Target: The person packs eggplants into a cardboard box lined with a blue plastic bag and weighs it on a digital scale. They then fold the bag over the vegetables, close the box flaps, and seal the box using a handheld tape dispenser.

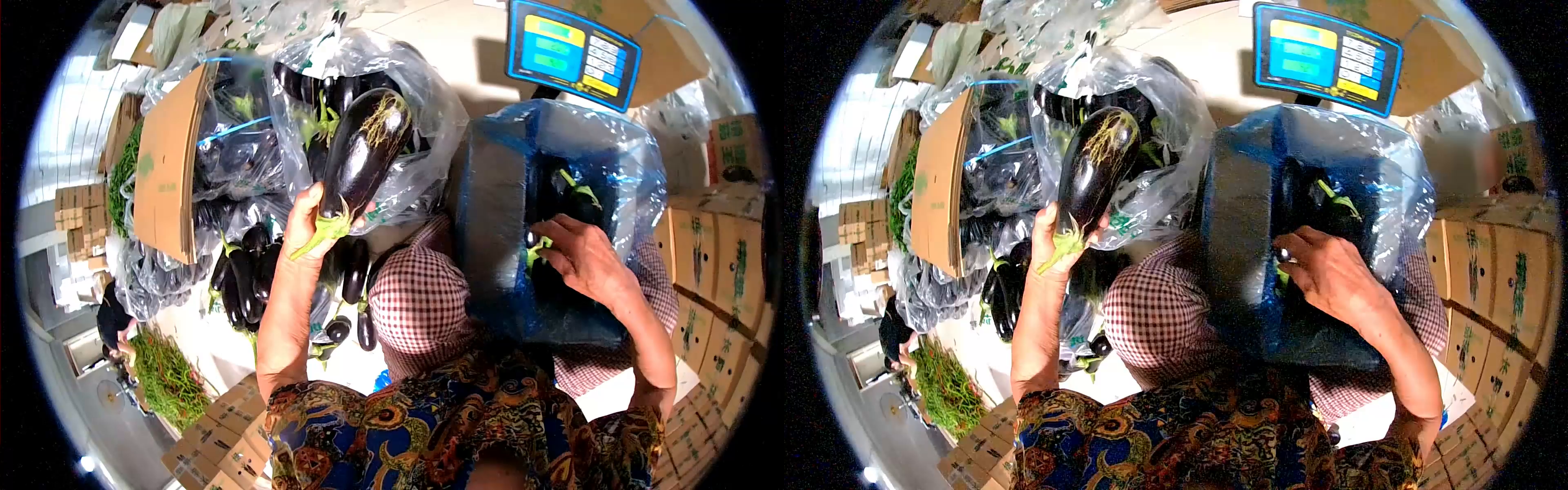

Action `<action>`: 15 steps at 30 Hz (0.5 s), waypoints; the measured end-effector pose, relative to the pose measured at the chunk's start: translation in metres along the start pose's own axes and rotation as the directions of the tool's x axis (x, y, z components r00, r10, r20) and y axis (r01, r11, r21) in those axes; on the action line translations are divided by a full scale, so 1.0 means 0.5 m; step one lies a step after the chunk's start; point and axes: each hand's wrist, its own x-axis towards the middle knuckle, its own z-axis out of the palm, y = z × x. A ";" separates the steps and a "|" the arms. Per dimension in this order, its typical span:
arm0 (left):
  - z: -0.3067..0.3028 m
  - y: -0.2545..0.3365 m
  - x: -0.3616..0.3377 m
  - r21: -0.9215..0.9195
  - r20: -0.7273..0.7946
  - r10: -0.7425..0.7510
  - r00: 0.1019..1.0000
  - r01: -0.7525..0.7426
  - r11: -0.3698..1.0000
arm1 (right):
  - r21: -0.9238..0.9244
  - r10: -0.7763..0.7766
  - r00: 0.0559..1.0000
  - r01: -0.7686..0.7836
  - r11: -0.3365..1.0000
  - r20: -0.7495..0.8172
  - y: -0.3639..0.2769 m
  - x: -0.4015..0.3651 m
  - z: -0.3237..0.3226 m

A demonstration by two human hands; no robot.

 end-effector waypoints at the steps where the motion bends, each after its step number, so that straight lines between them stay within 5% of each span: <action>1: 0.029 0.001 0.002 0.126 -0.022 0.058 0.998 -0.054 0.991 | 0.044 -0.006 1.000 0.006 0.999 -0.007 -0.005 -0.004 0.001; 7: 0.177 -0.001 -0.002 0.641 -0.078 0.365 0.928 -0.234 0.731 | 0.259 -0.068 0.997 0.076 0.963 -0.039 -0.015 -0.008 0.008; 9: 0.193 -0.001 -0.003 0.824 -0.002 0.464 0.886 -0.262 0.503 | 0.335 -0.083 0.995 0.097 0.937 -0.055 -0.019 0.005 0.005; 11: 0.214 -0.003 -0.005 0.956 0.157 0.543 0.825 -0.264 0.125 | 0.465 -0.070 0.995 0.095 0.880 -0.072 -0.040 0.024 -0.002; 13: 0.241 -0.010 -0.011 0.955 0.295 0.568 0.768 -0.249 -0.160 | 0.700 0.033 0.992 0.065 0.711 -0.125 -0.068 0.051 0.001; 15: 0.261 -0.016 -0.017 0.927 0.369 0.536 0.760 -0.259 -0.272 | 0.846 0.055 0.980 0.138 0.515 -0.194 -0.090 0.091 0.007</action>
